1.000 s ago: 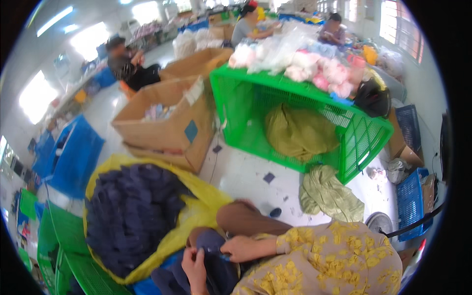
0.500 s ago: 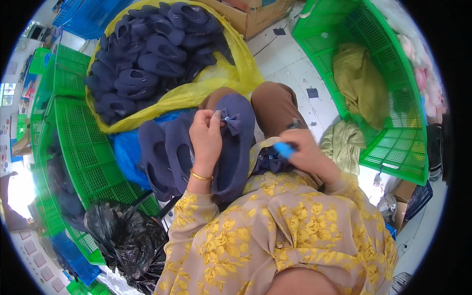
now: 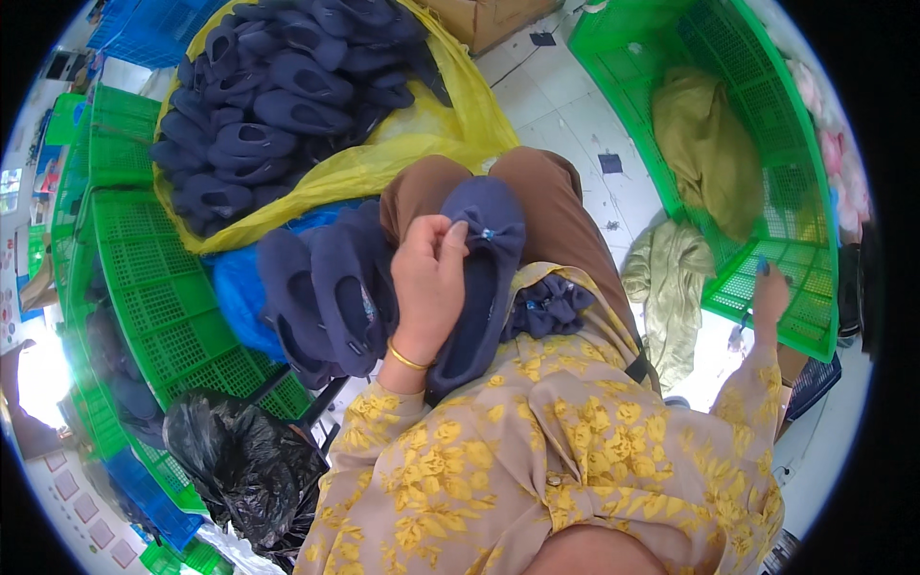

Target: The person sits on the floor and uses a blue-handled tool to stitch or attach a small piece of fabric to the upper of a dark blue slip-on shoe. The person repeatedly inserts the tool, pulls the thread, and adjusts the shoe while working on the same unit.

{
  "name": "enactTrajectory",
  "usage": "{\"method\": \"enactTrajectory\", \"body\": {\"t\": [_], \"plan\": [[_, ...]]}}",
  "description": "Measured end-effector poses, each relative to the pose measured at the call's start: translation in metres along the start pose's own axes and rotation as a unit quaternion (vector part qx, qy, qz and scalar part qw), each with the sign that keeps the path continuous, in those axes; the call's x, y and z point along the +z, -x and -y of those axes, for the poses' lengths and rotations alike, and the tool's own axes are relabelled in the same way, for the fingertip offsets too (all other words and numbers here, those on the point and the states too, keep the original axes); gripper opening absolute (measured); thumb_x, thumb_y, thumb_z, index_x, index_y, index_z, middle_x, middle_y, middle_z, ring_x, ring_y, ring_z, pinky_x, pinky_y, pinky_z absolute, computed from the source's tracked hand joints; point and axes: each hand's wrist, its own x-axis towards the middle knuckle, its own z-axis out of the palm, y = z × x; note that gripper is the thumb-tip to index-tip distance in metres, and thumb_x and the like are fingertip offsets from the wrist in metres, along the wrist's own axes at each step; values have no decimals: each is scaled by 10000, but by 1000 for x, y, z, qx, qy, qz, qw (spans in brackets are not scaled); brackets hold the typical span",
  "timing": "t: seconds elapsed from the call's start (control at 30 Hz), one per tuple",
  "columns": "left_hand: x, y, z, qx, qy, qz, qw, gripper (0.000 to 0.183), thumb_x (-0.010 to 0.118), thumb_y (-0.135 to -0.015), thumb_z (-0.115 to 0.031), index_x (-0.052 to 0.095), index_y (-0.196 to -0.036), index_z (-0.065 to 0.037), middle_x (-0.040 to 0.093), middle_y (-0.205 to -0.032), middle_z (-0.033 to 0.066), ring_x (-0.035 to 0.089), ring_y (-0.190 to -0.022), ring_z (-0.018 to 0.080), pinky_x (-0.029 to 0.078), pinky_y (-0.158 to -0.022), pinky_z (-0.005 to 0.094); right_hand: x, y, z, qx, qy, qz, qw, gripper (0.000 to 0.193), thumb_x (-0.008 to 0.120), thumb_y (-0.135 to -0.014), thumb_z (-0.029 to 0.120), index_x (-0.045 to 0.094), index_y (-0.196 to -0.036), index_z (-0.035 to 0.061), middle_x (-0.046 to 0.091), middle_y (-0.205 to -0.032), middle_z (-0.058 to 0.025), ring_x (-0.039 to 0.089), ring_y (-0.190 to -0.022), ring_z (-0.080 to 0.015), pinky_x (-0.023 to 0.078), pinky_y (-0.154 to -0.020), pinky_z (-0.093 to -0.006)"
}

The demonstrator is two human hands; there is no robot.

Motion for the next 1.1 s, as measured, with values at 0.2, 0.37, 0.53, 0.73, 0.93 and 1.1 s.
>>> {"method": "enactTrajectory", "body": {"t": [0.2, 0.37, 0.53, 0.73, 0.93, 1.1], "plan": [[-23, -28, -11, -68, -19, 137, 988, 218, 665, -939, -192, 670, -1000, 17, 590, -791, -48, 495, -707, 26, 408, -638, 178, -69, 17, 227, -61, -466, 73, 879, 271, 601, -835, 37, 649, -1088, 124, 674, -869, -84, 623, -727, -195, 482, -646, -311], [-13, -41, -22, -93, -66, 216, 970, 185, 685, -912, -170, 653, -948, 9, 587, -772, -46, 504, -708, 25, 414, -640, 183, -128, 71, 364, -285, -580, 278, 711, 331, 646, -845, 99, 578, -1169, 107, 692, -851, -138, 683, -824, -340, 516, -693, -425], [-3, -47, -9, -139, -8, 198, 970, 136, 661, -930, -151, 629, -917, -20, 597, -792, -35, 518, -721, 35, 422, -656, 192, -142, 76, 376, -417, -355, 377, 747, 213, 630, -821, 69, 634, -1029, 19, 686, -825, -189, 663, -789, -357, 524, -699, -408], [8, -47, -16, -221, 76, 180, 956, 116, 659, -933, -146, 624, -919, -36, 593, -795, -31, 522, -736, 43, 421, -683, 191, -138, 72, 377, -151, -721, 503, 453, 142, 644, -924, 108, 703, -938, -20, 716, -891, -42, 660, -803, -140, 518, -744, -281], [14, -44, -18, -208, 66, 162, 962, 120, 650, -940, -146, 608, -912, -36, 562, -780, -46, 491, -720, 38, 403, -661, 192, -119, 75, 378, -426, -440, 11, 790, 350, 712, -694, 44, 672, -1042, 50, 603, -790, -83, 618, -737, -225, 471, -660, -335], [21, -39, -10, -164, 12, 127, 978, 161, 650, -925, -150, 590, -882, -8, 581, -724, -6, 485, -668, 45, 424, -612, 229, -116, 74, 381, -456, -465, 49, 757, 204, 706, -626, 157, 576, -778, 115, 550, -721, -31, 569, -629, -245, 415, -534, -374]]}}
